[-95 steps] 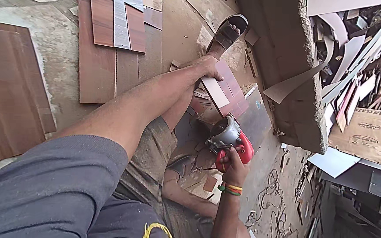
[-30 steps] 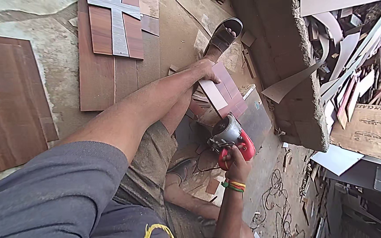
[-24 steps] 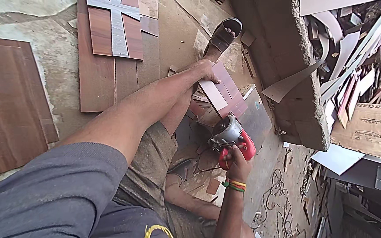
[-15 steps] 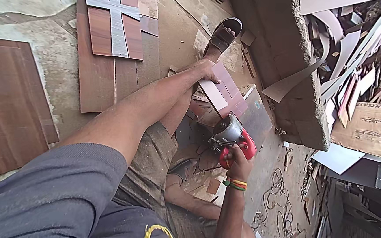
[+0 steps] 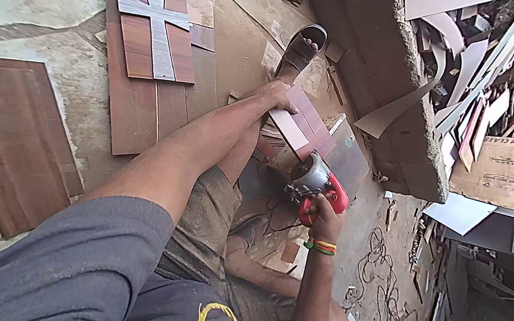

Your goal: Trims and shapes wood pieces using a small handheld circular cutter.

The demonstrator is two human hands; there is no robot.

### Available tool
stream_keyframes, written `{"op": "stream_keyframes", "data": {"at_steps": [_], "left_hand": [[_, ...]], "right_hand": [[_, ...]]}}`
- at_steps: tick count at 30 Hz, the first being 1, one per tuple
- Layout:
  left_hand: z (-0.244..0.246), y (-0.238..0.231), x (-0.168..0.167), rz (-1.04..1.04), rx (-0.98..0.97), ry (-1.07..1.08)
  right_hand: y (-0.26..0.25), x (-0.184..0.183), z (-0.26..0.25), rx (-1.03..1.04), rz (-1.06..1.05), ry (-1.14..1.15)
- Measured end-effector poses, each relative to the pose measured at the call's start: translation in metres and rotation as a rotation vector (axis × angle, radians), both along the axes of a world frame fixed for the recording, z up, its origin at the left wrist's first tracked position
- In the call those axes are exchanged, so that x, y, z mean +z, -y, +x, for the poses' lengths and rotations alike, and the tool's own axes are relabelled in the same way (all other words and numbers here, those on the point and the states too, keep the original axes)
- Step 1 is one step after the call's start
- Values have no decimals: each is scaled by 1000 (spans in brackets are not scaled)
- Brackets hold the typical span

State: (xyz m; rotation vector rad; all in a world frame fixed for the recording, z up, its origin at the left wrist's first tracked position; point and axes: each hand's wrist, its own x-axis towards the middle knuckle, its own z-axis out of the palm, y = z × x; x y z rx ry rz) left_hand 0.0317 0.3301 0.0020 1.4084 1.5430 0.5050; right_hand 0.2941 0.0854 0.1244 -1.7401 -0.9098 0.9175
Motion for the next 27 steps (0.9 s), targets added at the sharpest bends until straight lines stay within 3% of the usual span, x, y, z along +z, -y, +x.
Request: {"op": "stream_keyframes", "data": {"at_steps": [27], "left_hand": [[1,1,5,-32,-16,-48]], "right_hand": [[-7,1,1,1,-16,31]]}}
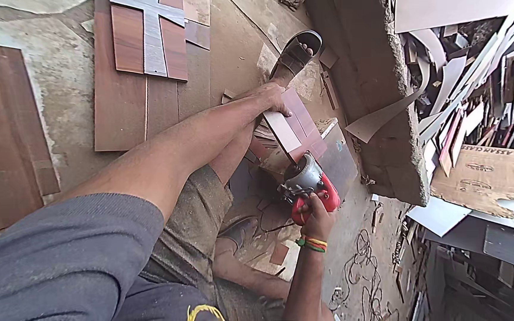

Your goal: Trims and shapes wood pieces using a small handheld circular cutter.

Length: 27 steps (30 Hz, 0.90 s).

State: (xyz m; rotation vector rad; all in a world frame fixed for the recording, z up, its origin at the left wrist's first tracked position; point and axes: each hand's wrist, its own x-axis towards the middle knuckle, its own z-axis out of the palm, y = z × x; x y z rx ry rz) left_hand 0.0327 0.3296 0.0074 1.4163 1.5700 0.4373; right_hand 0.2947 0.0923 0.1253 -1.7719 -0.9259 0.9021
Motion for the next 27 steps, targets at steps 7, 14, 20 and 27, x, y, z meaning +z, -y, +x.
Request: {"op": "stream_keyframes", "data": {"at_steps": [7,14,20,27], "left_hand": [[0,-3,-6,30,-10,-5],[0,-2,-8,36,12,18],[0,-2,-7,39,14,25],[-1,-1,-5,44,-5,10]], "right_hand": [[0,0,-3,-6,16,-6],[0,-1,-3,-12,21,8],[0,-1,-2,-16,9,-18],[1,-2,-3,-14,29,-2]]}}
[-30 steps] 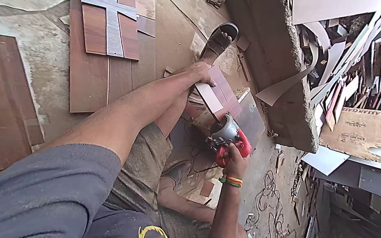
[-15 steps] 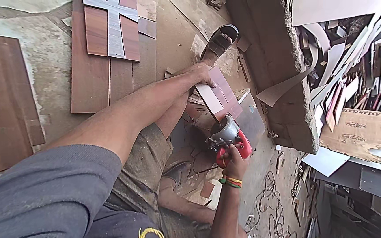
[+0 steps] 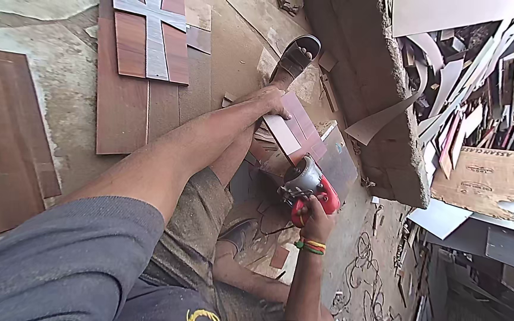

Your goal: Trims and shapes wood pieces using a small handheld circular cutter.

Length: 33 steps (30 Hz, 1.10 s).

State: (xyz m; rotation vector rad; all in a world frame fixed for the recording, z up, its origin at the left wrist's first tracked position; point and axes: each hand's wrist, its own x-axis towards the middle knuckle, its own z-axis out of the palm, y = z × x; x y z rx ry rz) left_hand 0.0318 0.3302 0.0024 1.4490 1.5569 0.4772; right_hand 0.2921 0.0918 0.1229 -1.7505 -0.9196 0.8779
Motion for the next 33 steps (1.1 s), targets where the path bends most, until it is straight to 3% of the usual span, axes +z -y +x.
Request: {"op": "stream_keyframes", "data": {"at_steps": [3,33], "left_hand": [[1,-3,-10,33,6,-10],[0,0,-1,-30,29,7]], "right_hand": [[0,-2,0,-2,-1,13],[-4,-2,-1,-6,29,42]]}}
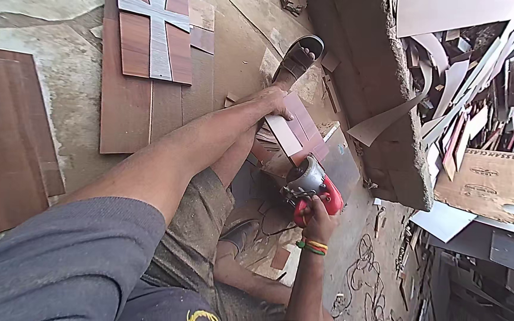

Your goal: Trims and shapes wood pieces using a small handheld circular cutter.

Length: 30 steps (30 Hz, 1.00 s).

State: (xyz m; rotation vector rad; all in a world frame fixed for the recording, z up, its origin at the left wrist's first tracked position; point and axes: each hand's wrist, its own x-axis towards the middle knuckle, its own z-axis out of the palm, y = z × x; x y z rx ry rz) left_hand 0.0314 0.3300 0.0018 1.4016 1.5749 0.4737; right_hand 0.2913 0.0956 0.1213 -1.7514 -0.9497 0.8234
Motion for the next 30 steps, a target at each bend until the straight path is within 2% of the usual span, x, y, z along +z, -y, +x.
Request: {"op": "stream_keyframes", "data": {"at_steps": [30], "left_hand": [[0,-2,-5,23,-27,-22]], "right_hand": [[-8,2,1,-1,-17,1]]}}
